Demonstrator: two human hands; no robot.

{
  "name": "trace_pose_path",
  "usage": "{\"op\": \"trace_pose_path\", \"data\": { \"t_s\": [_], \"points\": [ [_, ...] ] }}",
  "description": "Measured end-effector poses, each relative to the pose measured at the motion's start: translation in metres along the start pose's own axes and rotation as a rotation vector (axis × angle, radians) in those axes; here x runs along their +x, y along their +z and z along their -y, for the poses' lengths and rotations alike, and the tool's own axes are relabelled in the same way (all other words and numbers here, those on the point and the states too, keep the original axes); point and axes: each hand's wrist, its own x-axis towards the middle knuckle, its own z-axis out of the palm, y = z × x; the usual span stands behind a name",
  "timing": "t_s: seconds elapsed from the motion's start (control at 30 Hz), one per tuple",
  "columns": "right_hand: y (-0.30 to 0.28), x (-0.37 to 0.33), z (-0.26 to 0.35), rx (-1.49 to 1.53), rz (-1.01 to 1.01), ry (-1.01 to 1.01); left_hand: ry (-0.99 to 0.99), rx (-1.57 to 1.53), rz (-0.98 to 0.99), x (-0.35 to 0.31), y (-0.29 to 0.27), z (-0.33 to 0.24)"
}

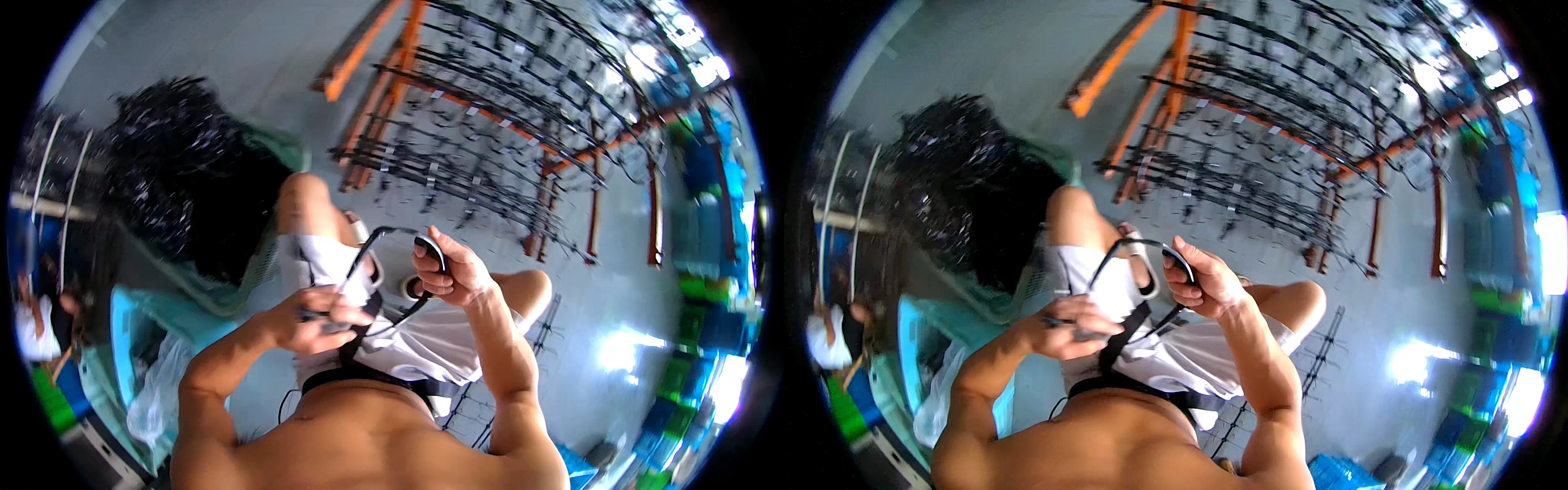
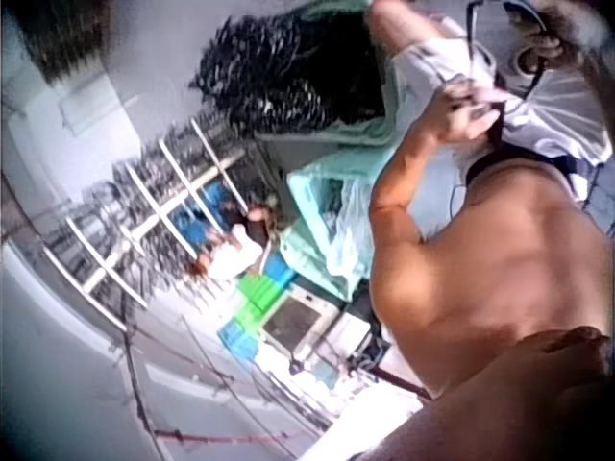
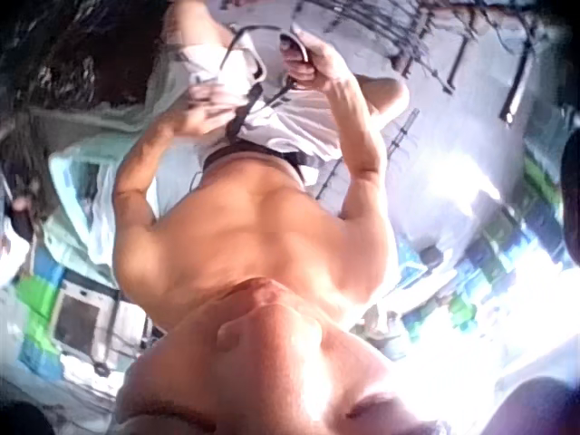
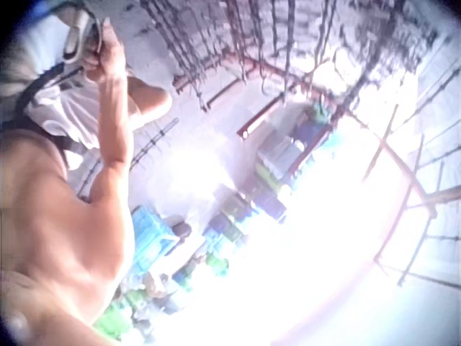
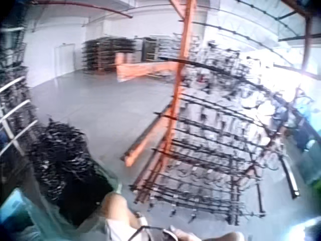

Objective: The person sits on a low stool and repeatedly picks up black cables from a green basket, untangles them, and hangs them on a metal rack. The person handles the cables one at a time and places them on the rack in front of them.

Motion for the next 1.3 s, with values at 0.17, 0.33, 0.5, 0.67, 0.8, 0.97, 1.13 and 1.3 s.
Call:
{"op": "trace_pose_path", "data": {
  "t_s": [0.17, 0.33, 0.5, 0.67, 0.8, 0.97, 1.13, 1.3],
  "points": [
    [0.006, -0.092, 0.034, 0.192, -0.034, -0.786, 0.062, -0.247, -0.353, -0.001, 0.011, 0.005],
    [-0.009, -0.101, 0.070, -0.018, -0.405, -1.029, -0.243, -0.121, -0.555, 0.063, 0.046, 0.024],
    [-0.060, -0.045, 0.092, -0.039, -0.602, -0.803, -0.425, -0.234, -0.608, 0.139, 0.083, 0.054],
    [-0.106, -0.010, 0.095, -0.082, -0.573, -0.709, -0.437, 0.098, -0.660, 0.192, 0.113, 0.066],
    [-0.117, -0.012, 0.081, -0.046, -0.636, -0.732, -0.488, 0.138, -0.608, 0.197, 0.125, 0.086],
    [-0.117, -0.015, 0.075, -0.044, -0.600, -0.786, -0.499, 0.096, -0.690, 0.207, 0.124, 0.077],
    [-0.115, -0.014, 0.072, -0.062, -0.582, -0.817, -0.618, 0.046, -0.638, 0.207, 0.123, 0.074],
    [-0.114, -0.018, 0.068, -0.066, -0.584, -0.859, -0.630, -0.040, -0.658, 0.209, 0.123, 0.074]
  ]
}}
